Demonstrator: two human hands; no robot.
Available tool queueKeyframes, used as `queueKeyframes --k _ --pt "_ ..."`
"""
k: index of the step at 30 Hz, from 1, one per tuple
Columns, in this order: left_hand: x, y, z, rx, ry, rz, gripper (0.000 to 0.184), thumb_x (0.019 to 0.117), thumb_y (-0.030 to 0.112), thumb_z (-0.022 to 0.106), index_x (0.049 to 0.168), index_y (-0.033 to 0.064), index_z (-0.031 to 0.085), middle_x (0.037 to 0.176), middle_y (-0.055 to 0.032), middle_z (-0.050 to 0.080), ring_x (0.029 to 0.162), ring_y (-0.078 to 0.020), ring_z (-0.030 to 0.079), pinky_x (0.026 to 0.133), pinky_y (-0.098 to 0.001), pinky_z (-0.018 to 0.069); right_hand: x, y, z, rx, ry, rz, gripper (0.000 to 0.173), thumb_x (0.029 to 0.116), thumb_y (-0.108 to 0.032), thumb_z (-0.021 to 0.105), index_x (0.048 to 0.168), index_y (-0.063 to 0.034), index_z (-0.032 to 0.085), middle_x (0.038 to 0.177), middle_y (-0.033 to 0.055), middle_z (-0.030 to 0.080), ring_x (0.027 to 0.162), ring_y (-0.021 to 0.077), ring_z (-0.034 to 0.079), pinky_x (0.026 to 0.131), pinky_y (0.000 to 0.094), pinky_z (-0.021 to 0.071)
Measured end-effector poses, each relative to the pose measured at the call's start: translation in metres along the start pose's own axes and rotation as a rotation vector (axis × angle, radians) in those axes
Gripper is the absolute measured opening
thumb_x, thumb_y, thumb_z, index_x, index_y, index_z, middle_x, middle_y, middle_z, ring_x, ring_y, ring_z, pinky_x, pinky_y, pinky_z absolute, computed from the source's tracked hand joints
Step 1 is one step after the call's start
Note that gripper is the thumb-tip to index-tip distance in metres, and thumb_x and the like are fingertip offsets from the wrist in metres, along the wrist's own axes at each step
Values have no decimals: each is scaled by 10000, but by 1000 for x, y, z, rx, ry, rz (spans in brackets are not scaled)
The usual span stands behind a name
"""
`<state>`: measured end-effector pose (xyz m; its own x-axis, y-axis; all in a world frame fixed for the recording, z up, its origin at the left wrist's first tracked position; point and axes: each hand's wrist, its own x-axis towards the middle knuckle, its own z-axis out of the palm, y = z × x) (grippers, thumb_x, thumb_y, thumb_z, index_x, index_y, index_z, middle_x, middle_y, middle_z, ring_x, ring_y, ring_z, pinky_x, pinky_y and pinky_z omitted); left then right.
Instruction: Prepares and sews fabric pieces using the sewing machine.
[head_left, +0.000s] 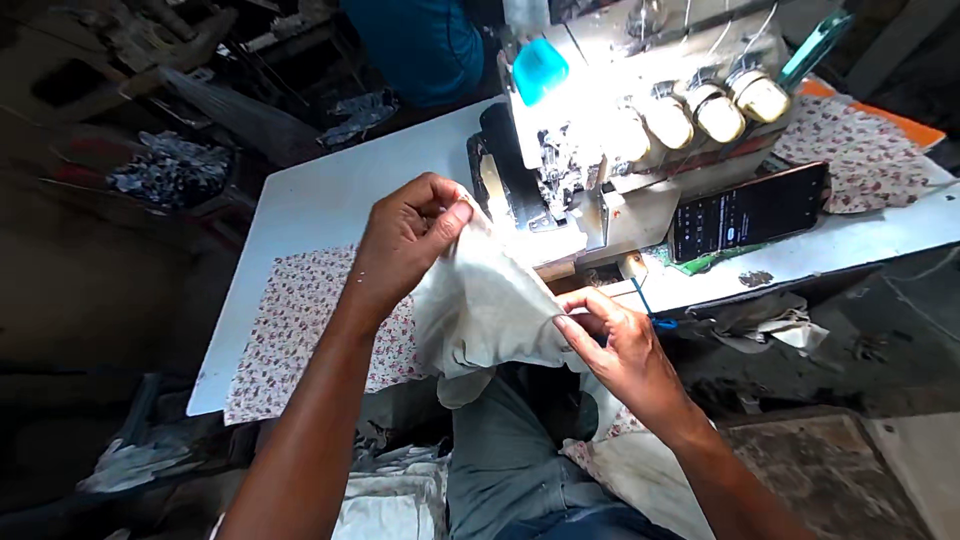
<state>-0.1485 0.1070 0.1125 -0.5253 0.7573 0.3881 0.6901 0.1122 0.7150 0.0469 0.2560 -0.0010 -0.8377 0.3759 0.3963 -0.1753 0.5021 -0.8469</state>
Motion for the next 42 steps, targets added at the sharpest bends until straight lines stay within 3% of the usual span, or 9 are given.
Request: queueKeyframes --k 2,5,14,20,25,28,31,38,42 --pt "3 -9 1 -1 27 -42 96 1008 94 573 1068 43 628 876 100 660 760 81 621 709 -117 534 -2 -4 2 14 -15 31 202 1011 -191 595 1055 -27 704 845 49 698 627 16 601 596 153 511" --pt "6 -18 3 -17 32 -66 102 1006 79 586 1065 16 640 921 56 657 803 60 623 764 -130 536 -3 -1 5 -36 16 12 198 1017 -193 598 1048 -34 712 890 44 726 769 29 676 731 164 556" --pt "1 -12 13 -108 128 -113 56 964 40 661 1003 19 695 857 61 694 744 54 630 712 -136 541 -9 1 9 75 -3 30 171 1013 -165 602 1049 -19 684 867 24 707 753 -18 634 714 122 515" --pt "22 -9 12 154 52 53 134 958 161 700 962 44 763 892 18 704 772 64 604 718 -107 486 -17 -5 3 238 16 78 183 1013 -161 605 1036 -21 721 899 -11 725 790 -49 649 745 112 535" --pt "39 -24 44 403 -26 18 89 928 132 709 945 71 772 989 -97 713 958 -240 671 839 -467 521 -23 16 4 259 -20 248 214 1012 -165 603 1126 -22 716 902 -16 735 768 -44 650 725 127 536" --pt "22 -13 66 488 68 101 161 848 30 762 986 21 680 987 -157 599 870 -287 605 754 -426 510 -24 22 4 267 -28 266 196 1025 -185 589 1041 -38 720 851 -40 700 723 -67 603 690 102 502" --pt "14 -11 77 618 137 79 77 926 86 693 979 33 709 916 -130 615 787 -254 623 676 -389 513 -25 19 3 304 -75 286 170 1033 -170 554 1081 -40 653 752 -74 626 635 -74 536 600 94 444" --pt "-42 -9 112 701 207 13 477 1049 487 482 1215 142 767 1240 -166 653 1151 -324 579 943 -414 464 -47 24 -10 346 -143 298 272 1050 -122 545 1253 23 653 1048 33 745 881 -28 685 791 146 569" --pt "-35 -3 127 708 199 62 466 1057 485 474 1335 193 708 1314 -138 636 1230 -303 558 1008 -395 442 -53 13 -20 375 -89 377 240 1039 -78 542 1221 48 634 993 -6 745 855 -63 673 769 132 566"
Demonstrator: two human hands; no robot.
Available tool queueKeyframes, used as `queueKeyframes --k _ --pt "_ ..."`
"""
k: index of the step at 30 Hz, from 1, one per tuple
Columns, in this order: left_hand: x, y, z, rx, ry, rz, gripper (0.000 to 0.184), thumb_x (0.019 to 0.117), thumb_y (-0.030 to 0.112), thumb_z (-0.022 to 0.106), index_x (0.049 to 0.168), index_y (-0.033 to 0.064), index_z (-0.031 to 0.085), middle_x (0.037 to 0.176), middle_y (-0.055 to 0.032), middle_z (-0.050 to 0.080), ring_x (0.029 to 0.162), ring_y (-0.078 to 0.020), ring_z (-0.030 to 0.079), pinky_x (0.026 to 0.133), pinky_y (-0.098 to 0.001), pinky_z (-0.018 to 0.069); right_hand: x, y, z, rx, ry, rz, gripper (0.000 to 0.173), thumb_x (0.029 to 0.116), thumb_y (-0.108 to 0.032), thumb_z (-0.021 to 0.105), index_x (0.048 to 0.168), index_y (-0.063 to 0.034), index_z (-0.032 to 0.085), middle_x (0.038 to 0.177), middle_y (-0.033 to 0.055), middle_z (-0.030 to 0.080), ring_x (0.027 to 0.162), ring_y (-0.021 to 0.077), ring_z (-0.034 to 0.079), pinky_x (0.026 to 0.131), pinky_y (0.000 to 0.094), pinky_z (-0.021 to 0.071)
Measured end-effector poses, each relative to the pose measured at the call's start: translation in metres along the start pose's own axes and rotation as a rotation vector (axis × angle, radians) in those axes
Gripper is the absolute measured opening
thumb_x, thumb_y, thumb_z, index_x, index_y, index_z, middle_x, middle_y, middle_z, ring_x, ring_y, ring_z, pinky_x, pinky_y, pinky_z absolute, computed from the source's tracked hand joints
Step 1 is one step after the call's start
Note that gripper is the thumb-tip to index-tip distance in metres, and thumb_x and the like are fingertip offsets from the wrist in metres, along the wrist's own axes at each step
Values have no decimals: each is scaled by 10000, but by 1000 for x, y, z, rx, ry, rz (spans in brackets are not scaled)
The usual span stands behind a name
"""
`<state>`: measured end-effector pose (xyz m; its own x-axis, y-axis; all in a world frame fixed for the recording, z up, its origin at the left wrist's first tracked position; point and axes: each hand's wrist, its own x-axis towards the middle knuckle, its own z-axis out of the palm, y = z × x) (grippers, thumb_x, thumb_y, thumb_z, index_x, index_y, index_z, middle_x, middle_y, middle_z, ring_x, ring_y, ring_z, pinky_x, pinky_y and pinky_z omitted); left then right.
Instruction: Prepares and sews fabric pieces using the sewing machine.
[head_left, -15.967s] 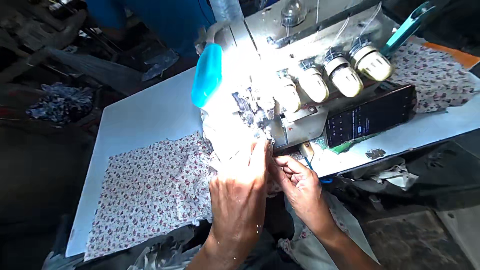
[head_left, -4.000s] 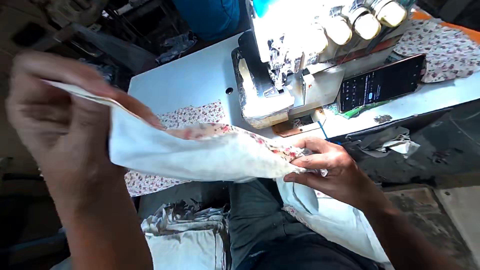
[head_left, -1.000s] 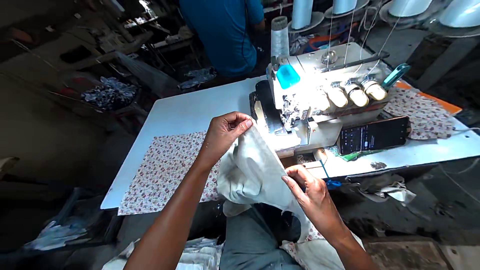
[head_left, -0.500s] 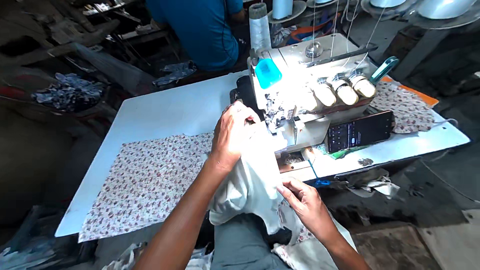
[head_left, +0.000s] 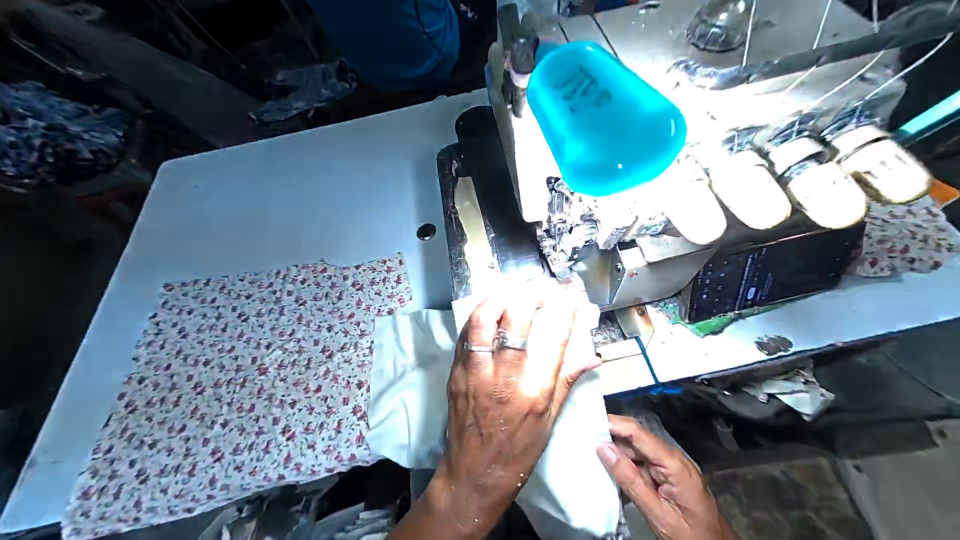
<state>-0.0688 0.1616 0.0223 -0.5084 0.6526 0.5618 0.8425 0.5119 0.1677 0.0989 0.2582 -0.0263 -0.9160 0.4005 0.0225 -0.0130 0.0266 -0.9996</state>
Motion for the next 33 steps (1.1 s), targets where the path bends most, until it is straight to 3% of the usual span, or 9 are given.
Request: queueKeyframes --k 12,15,18,20,22,24,27,30,33 --pt "83 -52 -6 -197 -183 -80 200 1023 110 526 1186 -5 530 1485 -255 401 1268 -364 539 986 -457 497 63 -17 0 -134 108 -217 203 1033 -142 547 1055 11 679 715 -63 606 608 -98 508 574 66 434" --pt "96 -73 5 -369 -95 -181 499 1013 247 594 1388 -66 495 1541 -305 377 1404 -393 436 1130 -496 397 72 -23 -2 -173 108 -189 177 1021 -142 559 1049 -12 676 752 -58 625 653 -89 544 630 80 463" --pt "47 -75 -32 -447 -391 -382 916 975 490 612 1655 131 113 1625 -185 337 1394 -298 485 1100 -475 450 59 -19 -6 -207 85 -114 155 991 -191 648 1095 -78 670 903 -24 696 783 -17 660 711 151 561" --pt "-5 -78 -66 -330 -540 -430 997 832 544 749 1600 84 311 1337 -226 614 1120 -371 660 909 -600 537 47 -5 -11 -230 85 -93 281 938 -219 730 1173 -75 673 1000 7 714 868 33 683 774 208 579" --pt "-57 -94 -93 -189 -588 -490 697 801 512 779 1197 -49 665 927 -247 699 836 -403 682 734 -654 509 37 7 -13 -256 114 -100 281 918 -186 751 1156 -46 697 1010 39 722 850 41 691 768 205 586" --pt "-90 -107 -119 -125 -540 -610 571 880 457 730 1086 -75 698 968 -239 701 894 -322 683 812 -583 525 33 9 -14 -285 139 -113 236 916 -162 751 1110 -32 719 989 50 725 807 46 683 749 202 578" --pt "-109 -98 -132 -326 -250 -851 490 934 288 694 1245 -75 589 1114 -29 666 991 30 633 904 -199 530 35 8 -14 -358 142 -151 175 903 -164 763 1047 -67 744 953 18 720 761 37 655 708 197 556" --pt "-107 -76 -118 -754 38 -1007 294 1023 99 516 1306 50 451 1091 97 668 962 -2 690 871 -214 593 36 5 -12 -402 151 -149 141 903 -125 755 1032 -69 756 811 10 676 593 38 509 553 197 424" --pt "-101 -59 -105 -832 111 -1033 243 1086 115 418 1327 84 429 1066 97 690 943 -13 712 853 -226 612 35 3 -9 -286 91 -69 154 975 -76 656 1113 -47 716 786 35 691 587 54 621 564 206 542"
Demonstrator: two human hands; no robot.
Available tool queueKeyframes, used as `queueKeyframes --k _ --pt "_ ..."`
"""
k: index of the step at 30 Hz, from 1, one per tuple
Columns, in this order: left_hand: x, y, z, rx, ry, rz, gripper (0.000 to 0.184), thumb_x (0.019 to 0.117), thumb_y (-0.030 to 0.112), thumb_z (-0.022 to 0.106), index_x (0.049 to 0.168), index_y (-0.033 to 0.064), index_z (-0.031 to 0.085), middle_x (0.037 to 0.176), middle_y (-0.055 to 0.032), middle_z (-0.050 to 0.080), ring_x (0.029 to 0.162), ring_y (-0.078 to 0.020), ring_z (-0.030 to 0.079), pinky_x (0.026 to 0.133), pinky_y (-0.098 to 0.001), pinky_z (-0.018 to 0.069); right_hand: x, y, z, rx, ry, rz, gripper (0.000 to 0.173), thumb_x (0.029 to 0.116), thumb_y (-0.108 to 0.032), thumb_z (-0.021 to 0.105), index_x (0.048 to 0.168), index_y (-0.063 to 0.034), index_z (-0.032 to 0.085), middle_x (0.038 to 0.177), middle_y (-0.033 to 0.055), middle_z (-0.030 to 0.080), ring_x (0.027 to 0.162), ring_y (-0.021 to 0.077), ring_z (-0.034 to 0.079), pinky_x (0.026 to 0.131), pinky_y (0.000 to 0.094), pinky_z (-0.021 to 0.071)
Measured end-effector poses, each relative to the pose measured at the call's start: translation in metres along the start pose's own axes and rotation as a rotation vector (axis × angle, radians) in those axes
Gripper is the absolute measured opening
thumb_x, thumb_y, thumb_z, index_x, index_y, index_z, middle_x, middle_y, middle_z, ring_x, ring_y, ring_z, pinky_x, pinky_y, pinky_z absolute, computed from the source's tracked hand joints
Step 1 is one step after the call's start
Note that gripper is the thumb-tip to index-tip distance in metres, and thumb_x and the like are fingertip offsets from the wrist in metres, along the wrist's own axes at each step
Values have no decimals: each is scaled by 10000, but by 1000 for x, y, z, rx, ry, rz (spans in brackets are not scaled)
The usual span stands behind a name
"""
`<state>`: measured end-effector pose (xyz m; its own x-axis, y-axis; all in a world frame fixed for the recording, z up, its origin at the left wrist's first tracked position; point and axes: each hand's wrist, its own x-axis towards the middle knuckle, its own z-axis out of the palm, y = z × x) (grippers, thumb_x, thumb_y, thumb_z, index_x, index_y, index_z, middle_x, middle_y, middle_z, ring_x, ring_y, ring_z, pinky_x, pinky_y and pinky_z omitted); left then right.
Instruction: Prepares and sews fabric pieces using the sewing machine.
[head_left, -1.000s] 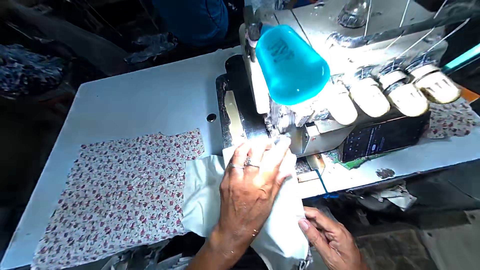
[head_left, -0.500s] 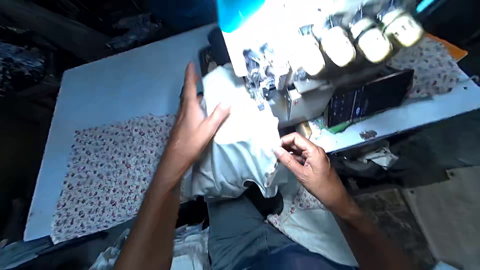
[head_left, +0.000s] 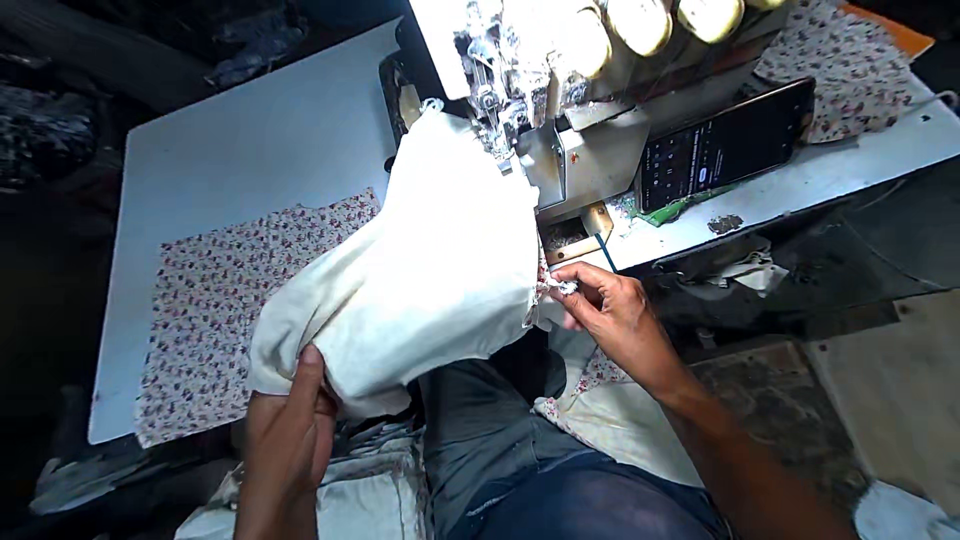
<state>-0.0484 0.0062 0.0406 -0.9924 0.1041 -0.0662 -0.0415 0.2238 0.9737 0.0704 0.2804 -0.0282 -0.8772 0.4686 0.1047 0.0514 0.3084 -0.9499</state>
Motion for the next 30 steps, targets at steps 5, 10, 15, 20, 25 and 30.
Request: queueKeyframes --k 5,10,15,20,25,30 --pt "-8 1 7 173 47 -17 362 1080 188 472 1390 10 413 1090 83 664 941 56 682 848 -170 590 -1 -7 18 -114 58 -54 448 852 -323 802 1101 -11 601 908 102 611 706 151 567 615 314 481" --pt "-12 3 -22 420 -49 4 918 774 347 804 1433 -93 340 1212 -2 609 1026 98 612 876 -115 526 0 -1 20 -258 179 -108 219 907 -136 690 1103 -47 646 826 68 624 572 146 522 516 315 450" --pt "-5 -3 -40 516 -191 90 707 726 311 849 1249 -57 547 1064 62 672 972 95 635 884 -129 531 -5 -1 4 -224 137 -145 147 949 -59 664 1082 -46 726 881 66 701 601 95 605 562 243 529" --pt "6 -5 -37 556 -311 234 420 811 162 775 1153 -34 632 978 93 690 896 142 615 837 -83 506 -4 -1 6 -180 67 -174 171 971 -141 651 1094 -26 678 908 75 663 701 98 610 642 231 522" --pt "6 -7 -38 529 -305 229 399 817 118 755 1164 -29 623 985 107 682 904 148 612 841 -77 504 -2 -2 9 -296 141 -172 268 953 -332 700 975 -68 659 721 29 585 563 135 510 514 306 407" --pt "6 -10 -42 583 -251 151 278 859 45 710 1107 -58 636 950 56 687 857 125 615 797 -102 514 0 0 3 -369 186 -284 205 999 -239 645 965 -66 747 919 60 665 871 211 607 783 377 469"
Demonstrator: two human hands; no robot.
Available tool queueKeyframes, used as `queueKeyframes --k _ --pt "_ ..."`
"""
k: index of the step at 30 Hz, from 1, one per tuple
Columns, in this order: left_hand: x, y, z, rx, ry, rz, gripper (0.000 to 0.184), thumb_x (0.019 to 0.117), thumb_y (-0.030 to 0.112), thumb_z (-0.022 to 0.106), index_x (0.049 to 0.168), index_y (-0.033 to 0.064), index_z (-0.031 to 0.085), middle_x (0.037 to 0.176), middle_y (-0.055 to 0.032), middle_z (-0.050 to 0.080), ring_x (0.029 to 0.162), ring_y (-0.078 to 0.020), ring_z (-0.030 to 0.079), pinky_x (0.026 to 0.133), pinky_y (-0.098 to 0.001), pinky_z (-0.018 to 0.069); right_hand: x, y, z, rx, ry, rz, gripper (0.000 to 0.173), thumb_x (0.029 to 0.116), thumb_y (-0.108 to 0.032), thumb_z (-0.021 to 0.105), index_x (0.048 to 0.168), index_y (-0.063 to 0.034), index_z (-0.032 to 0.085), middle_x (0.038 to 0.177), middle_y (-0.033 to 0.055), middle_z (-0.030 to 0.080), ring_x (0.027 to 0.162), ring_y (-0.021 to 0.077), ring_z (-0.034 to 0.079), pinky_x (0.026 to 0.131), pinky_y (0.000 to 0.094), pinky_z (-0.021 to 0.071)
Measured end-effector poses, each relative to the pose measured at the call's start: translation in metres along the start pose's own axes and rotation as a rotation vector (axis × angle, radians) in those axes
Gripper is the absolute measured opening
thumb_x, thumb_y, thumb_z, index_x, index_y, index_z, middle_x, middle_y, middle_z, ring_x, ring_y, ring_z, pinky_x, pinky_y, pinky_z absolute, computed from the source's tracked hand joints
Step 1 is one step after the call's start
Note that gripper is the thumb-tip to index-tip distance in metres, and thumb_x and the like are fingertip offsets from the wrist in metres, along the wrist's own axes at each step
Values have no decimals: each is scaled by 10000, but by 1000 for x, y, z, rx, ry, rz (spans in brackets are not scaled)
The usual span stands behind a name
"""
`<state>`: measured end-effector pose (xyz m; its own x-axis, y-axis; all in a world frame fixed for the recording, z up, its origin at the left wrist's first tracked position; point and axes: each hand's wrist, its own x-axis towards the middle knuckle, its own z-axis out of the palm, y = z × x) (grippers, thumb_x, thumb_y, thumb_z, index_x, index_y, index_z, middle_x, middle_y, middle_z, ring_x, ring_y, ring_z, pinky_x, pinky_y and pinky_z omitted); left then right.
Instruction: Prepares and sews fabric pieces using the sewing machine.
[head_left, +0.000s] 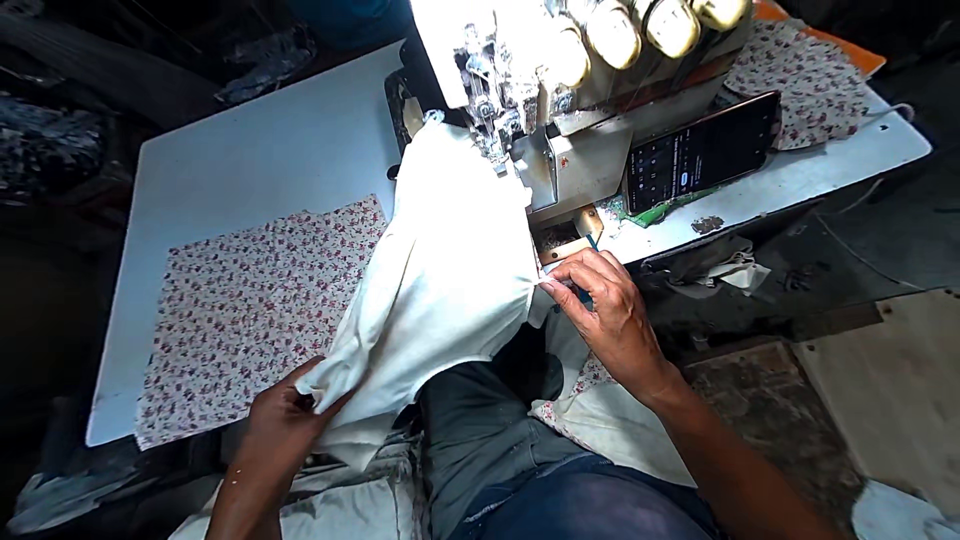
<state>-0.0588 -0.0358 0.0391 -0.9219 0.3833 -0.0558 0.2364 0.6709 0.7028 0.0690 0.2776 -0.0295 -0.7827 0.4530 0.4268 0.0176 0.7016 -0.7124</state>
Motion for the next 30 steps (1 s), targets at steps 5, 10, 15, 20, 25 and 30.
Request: queueKeyframes --k 5,10,15,20,25,30 --pt "-15 -16 -28 -9 -7 -3 164 886 221 711 950 75 672 850 129 638 761 88 585 706 -141 513 -18 -6 -22 150 -31 46 224 1000 -277 640 995 -102 779 893 9 714 869 111 656 834 321 520" --pt "4 18 -63 -123 -23 -33 129 929 64 654 1013 162 647 908 233 670 835 106 637 775 -143 549 -4 -6 -18 271 4 46 215 993 -221 652 991 -38 765 904 24 706 845 -11 650 786 113 525" --pt "102 29 -86 -380 105 296 224 961 289 711 1167 371 680 1043 240 701 879 86 657 765 -114 547 39 -4 -11 324 21 68 178 980 -193 666 1016 -40 750 903 12 701 798 -19 648 749 127 547" --pt "102 73 -24 -261 71 240 540 1010 338 616 1499 183 450 1503 92 504 1330 -85 550 1086 -314 491 48 -8 -9 437 37 183 110 935 -133 723 1017 -61 706 858 -23 714 749 -37 666 706 122 564" --pt "38 53 80 -364 -215 56 288 1032 166 552 1114 -61 708 1095 -88 750 936 -144 751 814 -301 631 48 -4 -10 474 48 215 122 895 -112 759 985 -62 694 880 -14 700 765 -5 675 689 149 581" --pt "28 79 147 -730 -72 2 251 956 167 675 1114 -24 639 1064 -46 757 934 -116 746 813 -279 627 50 -4 -12 490 25 249 157 864 -112 793 971 -97 679 856 -38 701 746 3 676 660 155 576"
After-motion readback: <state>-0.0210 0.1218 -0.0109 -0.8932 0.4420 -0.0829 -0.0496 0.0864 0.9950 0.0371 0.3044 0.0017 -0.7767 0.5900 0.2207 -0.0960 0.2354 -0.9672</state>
